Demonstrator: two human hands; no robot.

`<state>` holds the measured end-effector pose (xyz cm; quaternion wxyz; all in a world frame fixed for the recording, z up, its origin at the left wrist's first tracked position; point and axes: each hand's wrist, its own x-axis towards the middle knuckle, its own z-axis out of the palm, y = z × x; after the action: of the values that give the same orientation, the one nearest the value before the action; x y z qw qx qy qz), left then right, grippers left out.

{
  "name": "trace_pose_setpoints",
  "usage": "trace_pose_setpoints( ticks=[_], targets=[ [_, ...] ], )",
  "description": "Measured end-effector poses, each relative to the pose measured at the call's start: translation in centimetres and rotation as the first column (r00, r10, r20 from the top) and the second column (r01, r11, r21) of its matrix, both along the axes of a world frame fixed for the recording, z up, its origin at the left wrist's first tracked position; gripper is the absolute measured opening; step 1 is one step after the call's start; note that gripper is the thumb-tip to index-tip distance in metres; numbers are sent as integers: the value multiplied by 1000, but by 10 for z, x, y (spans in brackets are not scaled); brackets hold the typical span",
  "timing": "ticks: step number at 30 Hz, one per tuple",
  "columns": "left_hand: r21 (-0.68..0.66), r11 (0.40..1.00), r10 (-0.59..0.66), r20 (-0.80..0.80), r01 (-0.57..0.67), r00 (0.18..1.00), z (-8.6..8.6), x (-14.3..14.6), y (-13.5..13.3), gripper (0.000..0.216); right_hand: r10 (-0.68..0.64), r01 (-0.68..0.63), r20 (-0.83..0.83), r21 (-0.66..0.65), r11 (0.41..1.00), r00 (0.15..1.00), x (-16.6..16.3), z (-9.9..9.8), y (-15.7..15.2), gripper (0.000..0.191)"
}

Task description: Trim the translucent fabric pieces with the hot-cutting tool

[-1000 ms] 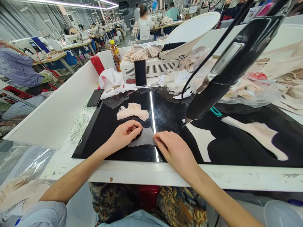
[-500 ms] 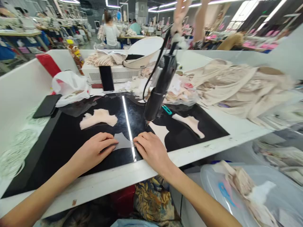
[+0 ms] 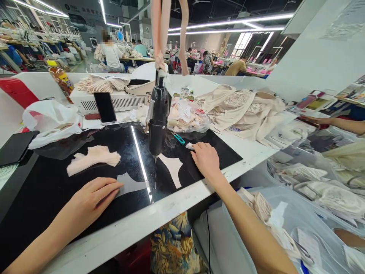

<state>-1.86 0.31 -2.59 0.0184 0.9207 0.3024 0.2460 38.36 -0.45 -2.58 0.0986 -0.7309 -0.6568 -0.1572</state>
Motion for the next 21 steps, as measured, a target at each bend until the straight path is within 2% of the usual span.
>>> trace_pose_setpoints(
  ticks=[6, 11, 16, 21],
  targets=[
    [19, 1000, -10, 11, 9, 1000, -3, 0, 1, 29, -57, 65, 100, -84, 994, 993, 0, -6, 6, 35],
    [35, 999, -17, -18, 18, 1000, -6, 0, 1, 28, -92, 99, 74, -97, 990, 993, 2, -11, 8, 37],
    [58, 998, -27, -15, 28, 1000, -5, 1, 0, 29, -86, 83, -62, -53, 995, 994, 7, -11, 9, 36],
    [69, 997, -32, -19, 33, 999, -6, 0, -1, 28, -76, 101, -307, 65, 993, 949, 16, -10, 8, 32]
  ],
)
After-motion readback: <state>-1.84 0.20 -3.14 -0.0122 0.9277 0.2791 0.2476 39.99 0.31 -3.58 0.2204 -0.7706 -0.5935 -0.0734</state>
